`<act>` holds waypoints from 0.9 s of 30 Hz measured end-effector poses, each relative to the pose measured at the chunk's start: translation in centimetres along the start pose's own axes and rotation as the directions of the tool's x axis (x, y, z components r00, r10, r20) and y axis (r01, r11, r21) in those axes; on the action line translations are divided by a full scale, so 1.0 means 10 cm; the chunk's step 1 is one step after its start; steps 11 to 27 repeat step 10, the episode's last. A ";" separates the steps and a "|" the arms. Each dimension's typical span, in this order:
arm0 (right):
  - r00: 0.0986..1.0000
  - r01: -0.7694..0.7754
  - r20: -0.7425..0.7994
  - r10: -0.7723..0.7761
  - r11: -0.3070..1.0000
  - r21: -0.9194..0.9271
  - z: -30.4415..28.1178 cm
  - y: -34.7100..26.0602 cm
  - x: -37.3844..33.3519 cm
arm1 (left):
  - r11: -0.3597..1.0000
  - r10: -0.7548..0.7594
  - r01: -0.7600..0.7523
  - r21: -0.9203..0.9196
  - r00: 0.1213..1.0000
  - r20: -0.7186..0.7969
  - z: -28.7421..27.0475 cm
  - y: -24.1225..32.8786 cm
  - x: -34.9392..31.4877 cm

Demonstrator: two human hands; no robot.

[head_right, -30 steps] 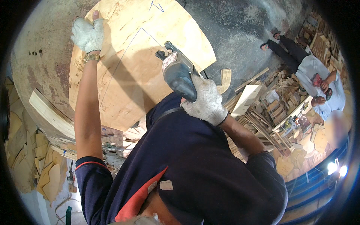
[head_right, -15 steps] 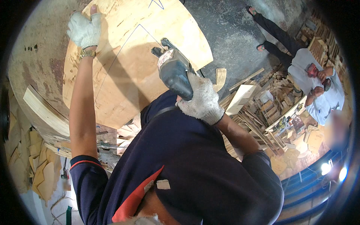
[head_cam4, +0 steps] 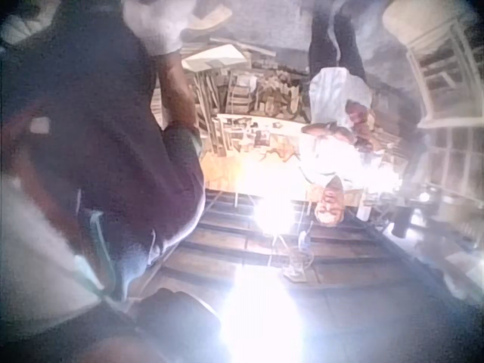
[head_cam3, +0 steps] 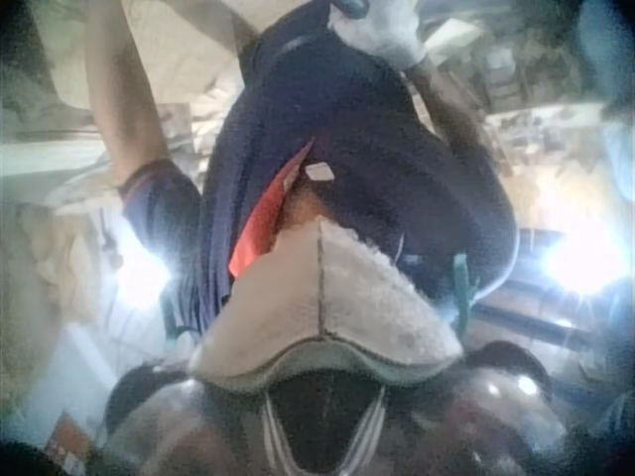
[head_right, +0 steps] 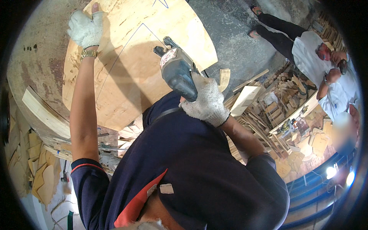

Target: The person aligns a small rectangular wood piece on a larger curved wood panel, measures and marks it with a ruler and pen, then uses a nail gun and hammer to attach the piece. The person flips the panel and continues marking and cutting with a jigsaw.

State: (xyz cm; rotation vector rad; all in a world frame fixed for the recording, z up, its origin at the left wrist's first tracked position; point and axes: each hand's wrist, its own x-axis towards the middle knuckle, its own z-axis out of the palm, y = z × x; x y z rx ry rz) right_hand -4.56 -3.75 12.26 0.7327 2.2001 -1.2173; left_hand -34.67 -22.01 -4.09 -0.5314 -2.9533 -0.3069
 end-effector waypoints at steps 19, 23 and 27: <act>0.997 -0.057 0.049 0.055 0.997 0.046 -0.01 -0.02 0.04 | 0.999 0.010 -0.010 0.045 1.000 0.008 0.05 -0.05 -0.01; 0.997 -0.057 0.049 0.055 0.997 0.046 -0.01 -0.02 0.04 | 0.999 0.010 -0.010 0.045 1.000 0.008 0.05 -0.05 -0.01; 0.997 -0.057 0.049 0.055 0.997 0.046 -0.01 -0.02 0.04 | 0.999 0.010 -0.010 0.045 1.000 0.008 0.05 -0.05 -0.01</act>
